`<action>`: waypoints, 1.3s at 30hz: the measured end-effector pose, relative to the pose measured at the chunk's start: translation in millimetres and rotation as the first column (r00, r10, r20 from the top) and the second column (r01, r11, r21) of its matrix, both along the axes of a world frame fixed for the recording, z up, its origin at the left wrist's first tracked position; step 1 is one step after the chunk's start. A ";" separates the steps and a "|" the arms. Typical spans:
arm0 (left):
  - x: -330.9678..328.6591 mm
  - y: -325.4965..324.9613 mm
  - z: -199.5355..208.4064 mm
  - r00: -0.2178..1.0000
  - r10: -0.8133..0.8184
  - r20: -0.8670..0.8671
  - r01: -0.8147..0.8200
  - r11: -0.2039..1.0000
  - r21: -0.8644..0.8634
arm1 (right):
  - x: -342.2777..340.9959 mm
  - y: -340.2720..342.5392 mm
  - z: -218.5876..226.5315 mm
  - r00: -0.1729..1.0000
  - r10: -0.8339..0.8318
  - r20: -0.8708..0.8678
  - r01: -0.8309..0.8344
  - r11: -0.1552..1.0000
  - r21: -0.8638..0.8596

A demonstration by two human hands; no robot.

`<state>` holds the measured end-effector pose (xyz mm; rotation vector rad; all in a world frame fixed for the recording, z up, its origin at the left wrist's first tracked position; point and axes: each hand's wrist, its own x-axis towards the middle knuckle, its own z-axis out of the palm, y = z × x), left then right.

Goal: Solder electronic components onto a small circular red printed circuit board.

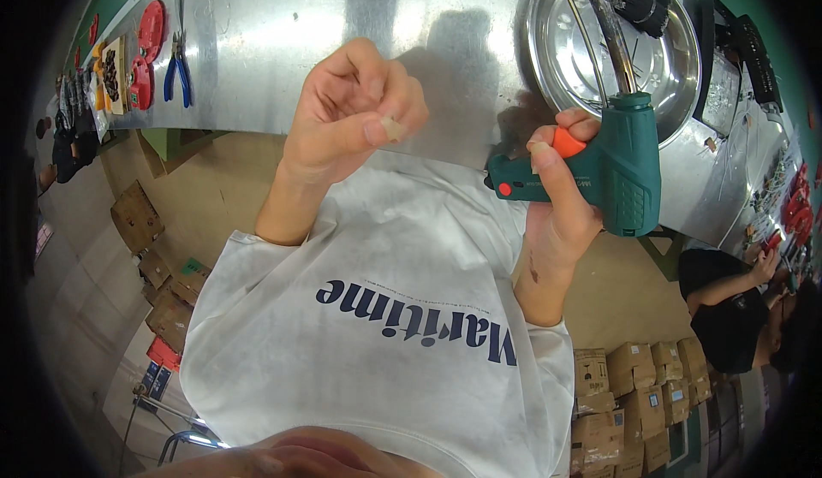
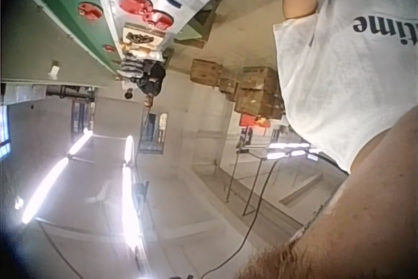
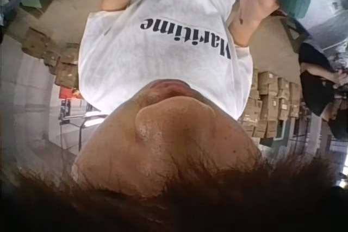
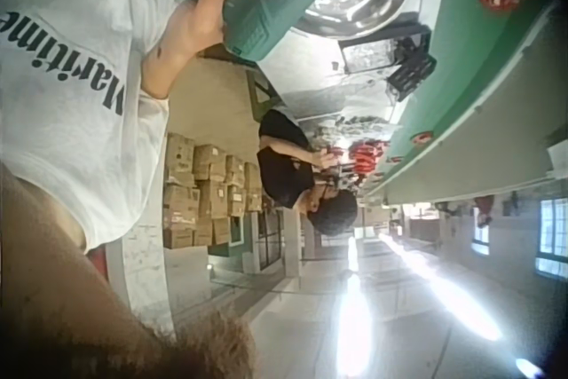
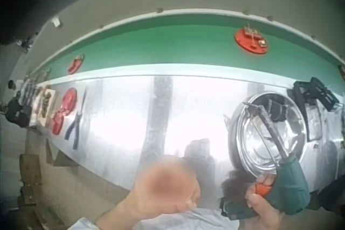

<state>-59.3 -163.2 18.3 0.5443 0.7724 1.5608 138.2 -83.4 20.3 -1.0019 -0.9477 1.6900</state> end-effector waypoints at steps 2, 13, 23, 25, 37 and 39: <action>-0.2 1.1 -0.2 1.000 0.019 -0.010 -0.019 1.000 0.007 | 1.0 0.6 -0.8 1.000 0.000 -0.004 0.000 1.000 -0.004; -3.8 2.4 -3.7 0.993 0.031 0.113 -0.035 0.999 0.028 | 5.3 2.2 -3.9 0.999 0.024 -0.032 -0.025 1.000 -0.016; -7.2 5.5 0.9 0.994 0.028 -0.102 -0.042 0.989 -0.143 | 3.4 3.3 -5.6 0.999 0.017 -0.042 -0.017 1.000 -0.009; -7.3 5.5 2.0 0.990 0.008 -0.138 -0.026 0.991 -0.134 | 4.6 3.6 -7.1 0.999 0.016 -0.037 -0.018 0.999 -0.032; -3.5 1.1 -3.3 0.994 0.109 -0.004 -0.108 0.990 0.095 | 5.5 3.1 -5.1 0.997 0.075 -0.003 -0.075 0.997 -0.011; -3.1 0.6 3.4 0.992 0.110 -0.066 -0.105 0.992 0.069 | 5.4 3.4 -5.9 0.997 0.078 -0.004 -0.078 0.997 -0.003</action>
